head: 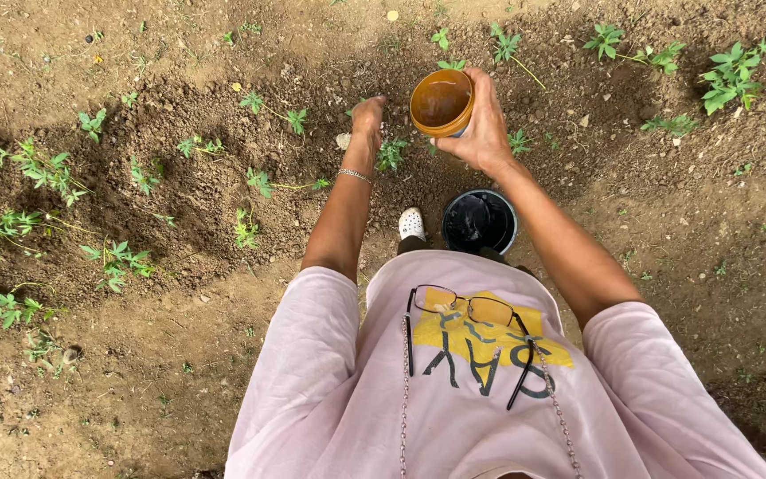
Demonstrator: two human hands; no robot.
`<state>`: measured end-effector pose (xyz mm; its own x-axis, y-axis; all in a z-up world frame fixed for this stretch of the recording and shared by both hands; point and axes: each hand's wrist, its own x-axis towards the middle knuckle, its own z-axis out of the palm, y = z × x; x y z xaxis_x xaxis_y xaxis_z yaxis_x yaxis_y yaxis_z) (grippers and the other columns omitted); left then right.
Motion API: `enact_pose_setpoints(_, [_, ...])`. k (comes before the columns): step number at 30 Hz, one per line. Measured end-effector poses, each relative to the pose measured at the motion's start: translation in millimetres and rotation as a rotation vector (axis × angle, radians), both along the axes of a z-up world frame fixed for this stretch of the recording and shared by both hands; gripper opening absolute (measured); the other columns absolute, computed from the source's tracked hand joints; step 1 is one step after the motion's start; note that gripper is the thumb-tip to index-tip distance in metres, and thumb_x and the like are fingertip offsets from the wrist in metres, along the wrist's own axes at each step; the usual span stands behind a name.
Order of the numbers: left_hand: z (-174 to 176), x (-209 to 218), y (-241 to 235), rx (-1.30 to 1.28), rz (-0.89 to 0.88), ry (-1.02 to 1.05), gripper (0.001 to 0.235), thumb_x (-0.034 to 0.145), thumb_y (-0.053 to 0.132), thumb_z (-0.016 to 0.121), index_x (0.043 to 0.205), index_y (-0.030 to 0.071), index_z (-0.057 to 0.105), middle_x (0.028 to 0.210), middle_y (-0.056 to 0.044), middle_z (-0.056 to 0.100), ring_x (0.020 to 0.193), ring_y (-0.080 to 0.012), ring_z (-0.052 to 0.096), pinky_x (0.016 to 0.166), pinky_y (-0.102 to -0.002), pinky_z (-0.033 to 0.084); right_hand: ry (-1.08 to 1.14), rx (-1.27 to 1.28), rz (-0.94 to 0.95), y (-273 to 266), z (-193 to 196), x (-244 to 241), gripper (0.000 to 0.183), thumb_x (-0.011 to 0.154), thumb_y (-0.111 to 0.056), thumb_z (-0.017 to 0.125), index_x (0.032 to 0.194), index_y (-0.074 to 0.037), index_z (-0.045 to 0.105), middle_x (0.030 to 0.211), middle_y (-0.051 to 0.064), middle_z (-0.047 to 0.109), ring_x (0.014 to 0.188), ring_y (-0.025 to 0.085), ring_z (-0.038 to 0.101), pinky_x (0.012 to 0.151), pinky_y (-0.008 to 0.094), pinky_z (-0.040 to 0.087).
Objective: The person carries a black bucket containing a small container, then repeatedly scoops water from the bucket and pours it onto small plants in a garden bed. The person refills the small container from the bucket multiple times and continues watering different plants along the row.
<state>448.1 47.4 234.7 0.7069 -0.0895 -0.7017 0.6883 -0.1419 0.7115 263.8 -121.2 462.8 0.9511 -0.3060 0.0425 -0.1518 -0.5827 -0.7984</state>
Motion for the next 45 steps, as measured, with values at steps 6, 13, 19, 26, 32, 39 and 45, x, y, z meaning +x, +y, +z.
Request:
enact_pose_setpoints(6, [11,1,-29,-0.221,-0.094,0.128,0.047,0.106,0.025,0.062,0.144,-0.003,0.061,0.15,-0.033,0.023,0.098,-0.0299,0.025,0.088,-0.046,0.023,-0.028,-0.049,-0.077,-51,16,-18,0.115,0.056,-0.02,0.1,0.146,-0.006,0.031,0.138,0.017,0.048,0.133,0.035,0.053,0.118,0.046,0.043])
enact_pose_setpoints(13, [24,5,-96,-0.232,-0.204,0.089,0.046,0.098,0.029,0.05,0.137,0.008,0.063,0.145,-0.016,0.057,0.133,-0.0356,0.053,0.109,-0.053,0.043,-0.006,-0.135,-0.126,-94,24,-19,0.116,0.053,-0.017,0.102,0.146,-0.006,0.034,0.137,0.017,0.049,0.13,0.037,0.054,0.114,0.047,0.045])
enact_pose_setpoints(19, [21,9,-161,-0.235,-0.364,0.117,0.046,0.099,0.031,0.055,0.137,0.007,0.061,0.145,-0.016,0.056,0.133,-0.0366,0.053,0.11,-0.053,0.043,0.026,-0.272,-0.15,-104,23,-5,0.115,0.053,-0.017,0.101,0.146,-0.005,0.034,0.135,0.018,0.049,0.128,0.039,0.053,0.11,0.049,0.047])
enact_pose_setpoints(26, [11,14,-193,-0.159,-0.31,0.116,0.037,0.103,0.023,0.051,0.126,0.002,0.072,0.107,-0.017,0.063,0.095,-0.0299,0.064,0.078,-0.045,0.064,0.196,-0.318,-0.2,-100,10,22,0.121,0.047,-0.022,0.103,0.145,-0.006,0.034,0.131,0.018,0.048,0.124,0.038,0.051,0.103,0.057,0.043])
enact_pose_setpoints(32, [4,19,-199,-0.305,-0.225,0.075,0.029,0.1,0.016,0.053,0.116,-0.003,0.068,0.098,-0.008,0.071,0.079,-0.0181,0.071,0.063,-0.041,0.062,0.188,-0.288,-0.238,-99,4,35,0.124,0.047,-0.025,0.104,0.146,-0.008,0.033,0.134,0.017,0.048,0.124,0.037,0.05,0.104,0.058,0.042])
enact_pose_setpoints(39, [6,38,-209,-0.158,-0.363,-0.002,0.024,0.097,0.014,0.057,0.106,0.001,0.075,0.08,-0.004,0.064,0.059,-0.011,0.053,0.042,-0.027,0.038,0.189,-0.209,-0.286,-102,6,42,0.122,0.049,-0.025,0.103,0.147,-0.008,0.032,0.133,0.016,0.049,0.125,0.037,0.051,0.107,0.054,0.044])
enact_pose_setpoints(45, [20,63,-218,-0.195,-0.369,-0.015,0.02,0.099,0.017,0.063,0.102,-0.001,0.069,0.078,-0.005,0.058,0.058,-0.0121,0.051,0.041,-0.028,0.043,0.205,-0.233,-0.274,-108,17,58,0.121,0.048,-0.024,0.103,0.146,-0.009,0.033,0.133,0.016,0.05,0.126,0.038,0.051,0.107,0.055,0.044])
